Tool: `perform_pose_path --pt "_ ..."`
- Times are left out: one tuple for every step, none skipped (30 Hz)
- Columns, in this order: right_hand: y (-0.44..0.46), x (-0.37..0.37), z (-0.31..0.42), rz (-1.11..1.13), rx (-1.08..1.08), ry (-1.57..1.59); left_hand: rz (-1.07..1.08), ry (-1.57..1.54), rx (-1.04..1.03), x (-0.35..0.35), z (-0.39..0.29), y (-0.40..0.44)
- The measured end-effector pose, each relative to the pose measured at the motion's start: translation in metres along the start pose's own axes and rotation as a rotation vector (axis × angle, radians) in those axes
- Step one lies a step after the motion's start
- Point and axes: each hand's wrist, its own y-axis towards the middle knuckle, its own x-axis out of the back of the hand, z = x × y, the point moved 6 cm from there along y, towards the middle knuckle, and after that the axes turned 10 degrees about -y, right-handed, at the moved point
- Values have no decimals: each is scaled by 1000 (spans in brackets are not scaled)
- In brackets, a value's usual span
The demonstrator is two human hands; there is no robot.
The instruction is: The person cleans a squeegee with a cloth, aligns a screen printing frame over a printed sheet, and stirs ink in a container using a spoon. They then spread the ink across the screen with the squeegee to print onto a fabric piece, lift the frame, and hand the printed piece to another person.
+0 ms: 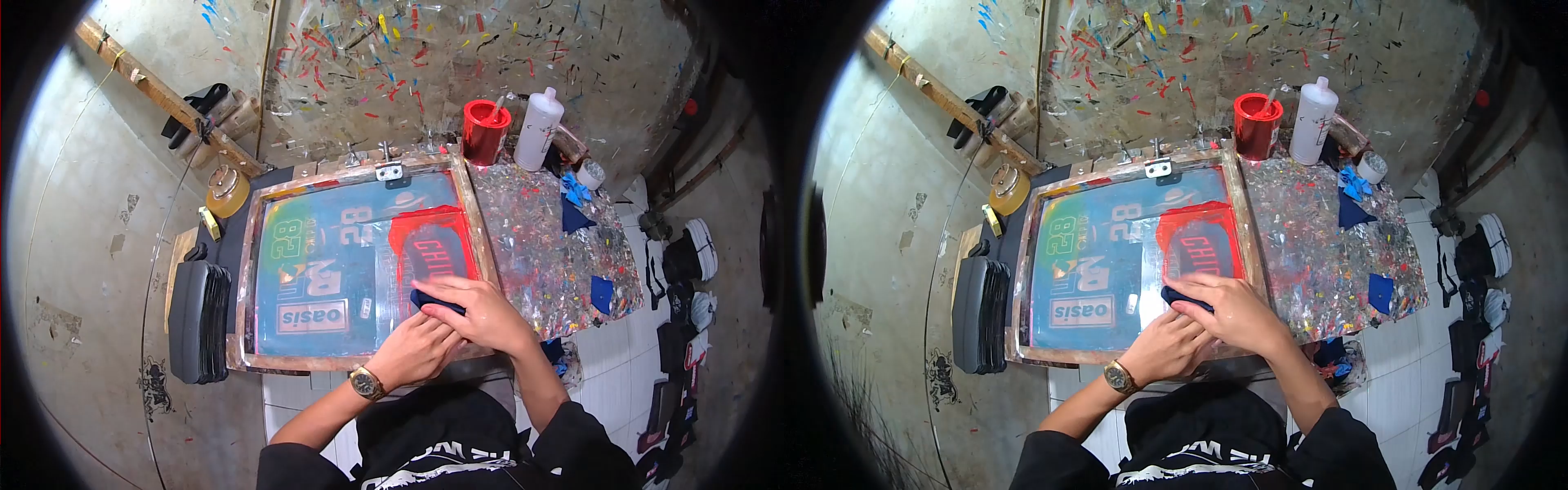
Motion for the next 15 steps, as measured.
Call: perform_pose_path --pt "2 -6 -4 121 -36 3 100 -41 21 -2 2 0" --pt "1 -4 -6 41 4 20 98 -33 20 0 4 -1" --pt "0 -5 -8 38 10 19 85 1 -53 1 2 -1" --pt "-1 -8 -13 54 -45 45 71 32 -124 1 0 -3" --pt "-1 -9 -16 72 -101 72 67 35 -123 -1 1 -4" --pt "-1 -8 -17 95 -158 134 23 83 -170 0 -2 -3" --pt "0 -7 -17 97 -153 129 -21 130 -219 2 -5 -2" --pt "0 -6 -20 72 -182 165 3 147 -207 1 -5 -1" --pt "-1 -5 -23 47 -213 202 -1 143 -206 4 -8 1" --pt "-3 -2 -24 -78 -109 114 -75 136 -223 13 -12 3" --pt "-3 0 -27 -76 -110 112 -150 129 -241 22 -16 5" --pt "-4 11 -38 -200 -223 300 -153 126 -245 30 -16 3" --pt "-8 23 -50 -329 -335 487 -229 48 -229 48 -11 -3" --pt "-11 44 -47 -377 -257 430 -305 -29 -213 70 -5 -10" --pt "-17 70 -37 -417 -180 373 -409 23 -175 107 -9 -16"
